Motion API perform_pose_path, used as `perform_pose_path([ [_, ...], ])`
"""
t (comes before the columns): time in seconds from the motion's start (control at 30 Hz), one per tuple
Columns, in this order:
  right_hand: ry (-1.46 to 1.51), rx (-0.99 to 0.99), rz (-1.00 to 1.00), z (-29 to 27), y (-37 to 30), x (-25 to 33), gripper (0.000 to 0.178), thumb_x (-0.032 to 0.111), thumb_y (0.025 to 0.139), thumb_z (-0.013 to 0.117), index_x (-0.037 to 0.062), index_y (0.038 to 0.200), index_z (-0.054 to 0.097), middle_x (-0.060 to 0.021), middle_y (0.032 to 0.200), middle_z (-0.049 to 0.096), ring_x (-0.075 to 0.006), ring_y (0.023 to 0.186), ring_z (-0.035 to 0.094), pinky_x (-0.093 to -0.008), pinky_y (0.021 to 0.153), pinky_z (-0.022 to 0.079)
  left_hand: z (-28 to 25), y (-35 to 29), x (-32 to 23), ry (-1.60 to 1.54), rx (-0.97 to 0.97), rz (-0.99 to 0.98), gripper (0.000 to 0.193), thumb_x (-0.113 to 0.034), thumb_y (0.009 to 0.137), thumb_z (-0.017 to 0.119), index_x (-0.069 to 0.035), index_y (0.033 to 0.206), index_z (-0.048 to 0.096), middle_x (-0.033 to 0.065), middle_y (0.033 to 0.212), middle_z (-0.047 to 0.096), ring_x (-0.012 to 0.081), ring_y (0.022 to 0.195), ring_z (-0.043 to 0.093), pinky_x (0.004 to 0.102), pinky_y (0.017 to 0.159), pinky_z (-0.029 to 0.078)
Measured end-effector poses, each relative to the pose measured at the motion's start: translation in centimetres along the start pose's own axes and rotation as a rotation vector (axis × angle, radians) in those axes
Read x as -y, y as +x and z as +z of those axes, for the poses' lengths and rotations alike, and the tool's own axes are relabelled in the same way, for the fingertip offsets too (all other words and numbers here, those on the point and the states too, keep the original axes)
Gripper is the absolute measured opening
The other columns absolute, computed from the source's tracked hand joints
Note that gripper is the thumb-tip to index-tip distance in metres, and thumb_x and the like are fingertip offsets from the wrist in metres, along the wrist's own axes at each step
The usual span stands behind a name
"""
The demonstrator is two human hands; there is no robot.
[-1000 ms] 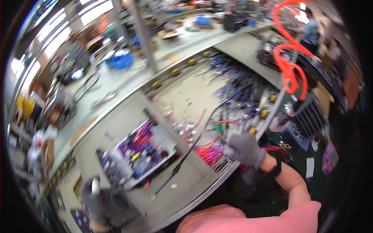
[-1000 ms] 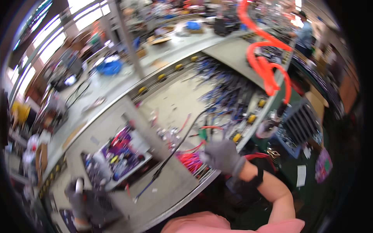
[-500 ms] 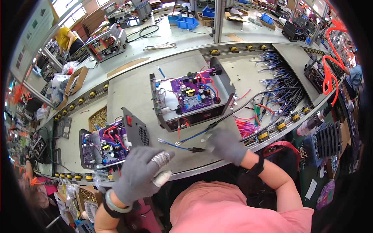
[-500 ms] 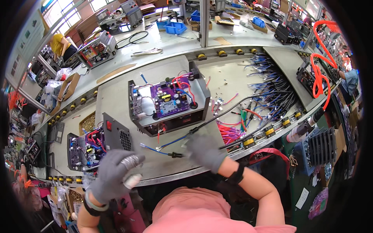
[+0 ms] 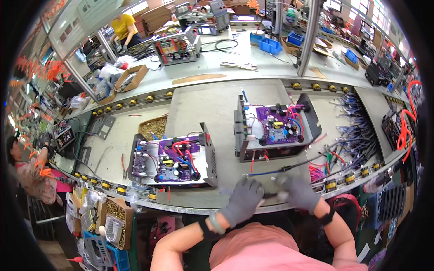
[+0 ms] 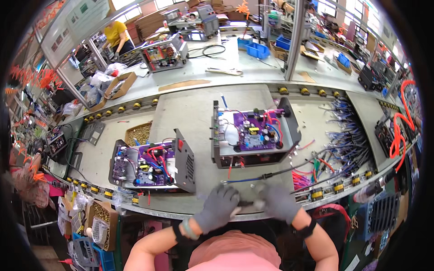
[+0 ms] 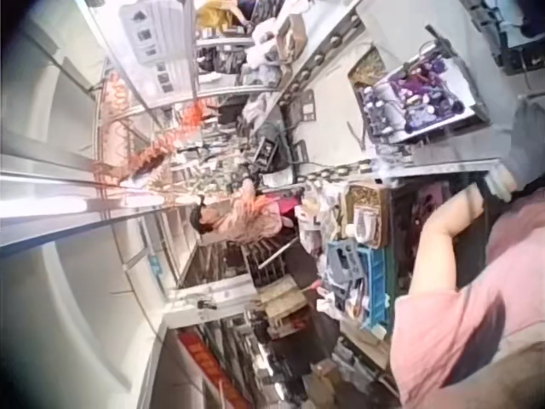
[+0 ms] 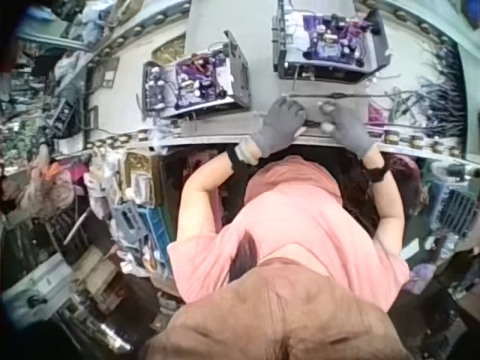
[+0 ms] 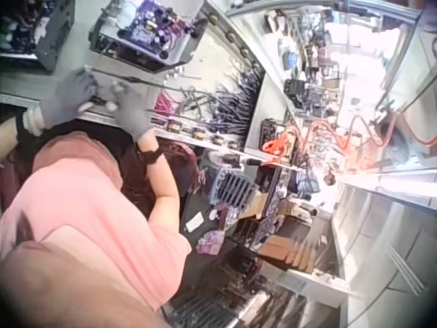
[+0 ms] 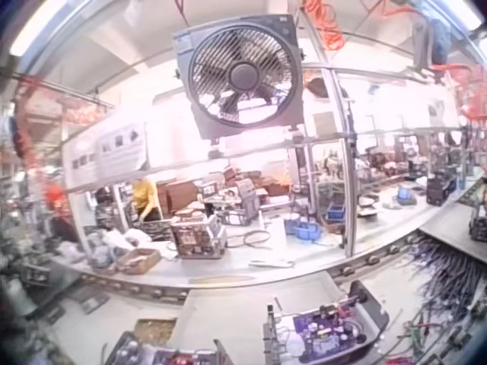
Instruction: Assembling electronic components and wiring into metal equipment housings on a production line.
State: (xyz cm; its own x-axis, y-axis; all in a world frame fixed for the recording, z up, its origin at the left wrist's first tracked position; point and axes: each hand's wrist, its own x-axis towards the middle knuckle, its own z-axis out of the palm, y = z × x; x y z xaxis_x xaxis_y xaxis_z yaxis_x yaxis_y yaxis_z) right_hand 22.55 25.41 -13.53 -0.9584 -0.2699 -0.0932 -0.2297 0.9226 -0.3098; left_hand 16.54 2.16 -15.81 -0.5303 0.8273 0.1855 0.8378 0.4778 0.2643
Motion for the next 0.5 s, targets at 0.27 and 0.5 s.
perform_pose_path([
  [0.27, 0.694, 0.129, -0.463, -5.2, 5.4, 11.1, 0.034, 0.033, 0.096, 0.058, 0.0128, 0.124, 0.058, -0.0185, 0.098, 0.064, -0.0391, 0.088, 0.062, -0.0455, 0.074, 0.050, -16.5, -7.4, 1.1, 0.076, -0.125, -0.080, 0.031, -0.035, 0.088, 0.066, -0.008, 0.102, 0.064, 0.0057, 0.065, 0.058, 0.0228, 0.053, 0.059, 0.0357, 0.045, 0.041],
  [0.5, 0.195, -0.405, -0.397, -7.2, 13.3, 13.1, 0.027, 0.013, 0.081, 0.067, 0.0134, 0.108, 0.066, -0.0108, 0.076, 0.063, -0.0314, 0.065, 0.064, -0.0424, 0.055, 0.049, -18.5, -3.9, 7.8, 0.294, -0.286, -0.123, 0.024, -0.023, 0.085, 0.068, -0.008, 0.103, 0.068, 0.0061, 0.067, 0.057, 0.0237, 0.053, 0.060, 0.0361, 0.045, 0.045],
])
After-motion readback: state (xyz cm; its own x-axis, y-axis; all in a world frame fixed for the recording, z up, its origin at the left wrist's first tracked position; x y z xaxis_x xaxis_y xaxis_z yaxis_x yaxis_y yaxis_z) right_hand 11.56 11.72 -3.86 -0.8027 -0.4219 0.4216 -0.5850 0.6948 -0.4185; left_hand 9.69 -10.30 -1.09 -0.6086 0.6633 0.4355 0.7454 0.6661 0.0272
